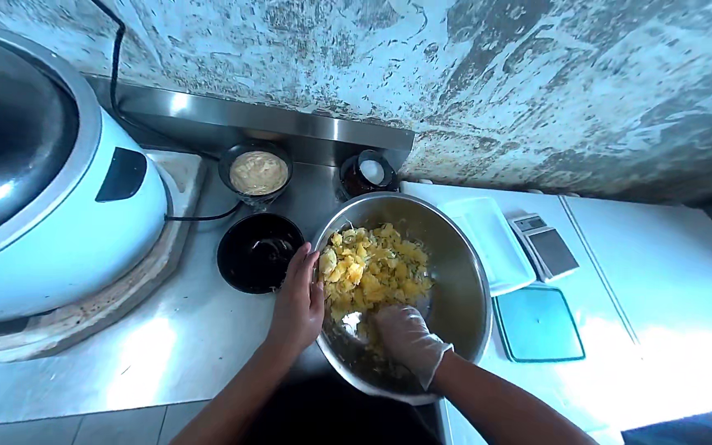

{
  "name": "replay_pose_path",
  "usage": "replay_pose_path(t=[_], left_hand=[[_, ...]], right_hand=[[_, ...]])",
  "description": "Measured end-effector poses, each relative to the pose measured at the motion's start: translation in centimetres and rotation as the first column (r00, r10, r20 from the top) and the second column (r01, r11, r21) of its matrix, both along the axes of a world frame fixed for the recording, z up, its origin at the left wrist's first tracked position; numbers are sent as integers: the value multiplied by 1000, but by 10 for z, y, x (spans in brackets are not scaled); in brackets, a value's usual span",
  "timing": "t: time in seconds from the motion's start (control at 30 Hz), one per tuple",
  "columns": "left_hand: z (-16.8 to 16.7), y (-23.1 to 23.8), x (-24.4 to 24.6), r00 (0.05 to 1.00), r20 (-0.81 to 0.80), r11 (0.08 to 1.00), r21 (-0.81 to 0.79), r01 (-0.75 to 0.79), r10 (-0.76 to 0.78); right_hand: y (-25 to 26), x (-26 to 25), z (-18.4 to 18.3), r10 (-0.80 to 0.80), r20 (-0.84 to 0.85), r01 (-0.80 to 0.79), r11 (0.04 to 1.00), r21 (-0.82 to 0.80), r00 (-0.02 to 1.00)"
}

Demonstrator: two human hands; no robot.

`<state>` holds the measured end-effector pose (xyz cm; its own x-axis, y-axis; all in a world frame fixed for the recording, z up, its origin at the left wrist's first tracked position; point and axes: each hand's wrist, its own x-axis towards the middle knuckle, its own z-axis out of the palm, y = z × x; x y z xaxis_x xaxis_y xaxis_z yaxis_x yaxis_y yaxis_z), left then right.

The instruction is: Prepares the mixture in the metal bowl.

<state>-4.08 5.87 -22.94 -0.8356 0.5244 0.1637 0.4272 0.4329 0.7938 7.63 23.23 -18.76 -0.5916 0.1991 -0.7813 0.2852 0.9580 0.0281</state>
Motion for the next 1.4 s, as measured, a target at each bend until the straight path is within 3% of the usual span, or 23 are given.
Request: replay_pose_path(t=[0.13,0.2,0.3,0.4,0.5,0.6,0.7,0.8,0.9,1.0,1.07,1.13,1.2,1.27,1.4], left_hand=[[-2,-2,-2,1000,17,999,36,-2,2],[-4,-2,-1,1000,27,998,66,-11,10],[-2,-2,-2,997,83,996,84,-10,3],[0,-3,-2,996,94,998,67,7,-14],[-4,-4,-3,1000,11,996,89,17,-18],[-4,-3,-2,1000,-9,996,93,3,-2],[-2,-2,-2,1000,2,997,82,-12,12],[-3,-3,1,1000,-15,995,96,-2,4],[-1,-3,-1,1000,-10,995,95,12,-11],[0,-3,-2,999,12,998,63,29,-30],[1,-4,-1,999,15,998,44,33,-34],[3,-3,-4,999,22,999,36,37,-38],[3,-4,-1,999,48,1000,20,17,-17],[2,-4,-1,999,33,999,40,19,-21],[-3,-3,-3,1000,-10,995,97,17,-16]], right_hand=[[26,-16,21,-276,-223,248,958,-146,935],[27,-31,36,-294,-302,248,951,-183,907],[21,-64,47,-229,-357,140,956,-259,905],[4,-95,23,-121,-442,10,969,-246,889],[-27,-82,-12,133,-428,-200,973,-114,894],[-34,-48,-12,184,-260,-218,970,-108,948],[-6,-38,9,-84,-216,45,983,-178,973],[23,-36,32,-404,-287,342,907,-244,868],[40,-35,49,-578,-299,475,806,-353,759],[47,-31,59,-651,-361,499,751,-432,668],[54,-30,57,-618,-363,480,778,-405,697],[59,-35,63,-625,-438,482,779,-401,647],[73,-43,67,-629,-407,484,773,-409,662],[98,-46,50,-664,-332,479,728,-490,670],[157,-43,-21,-848,-336,452,508,-733,409]])
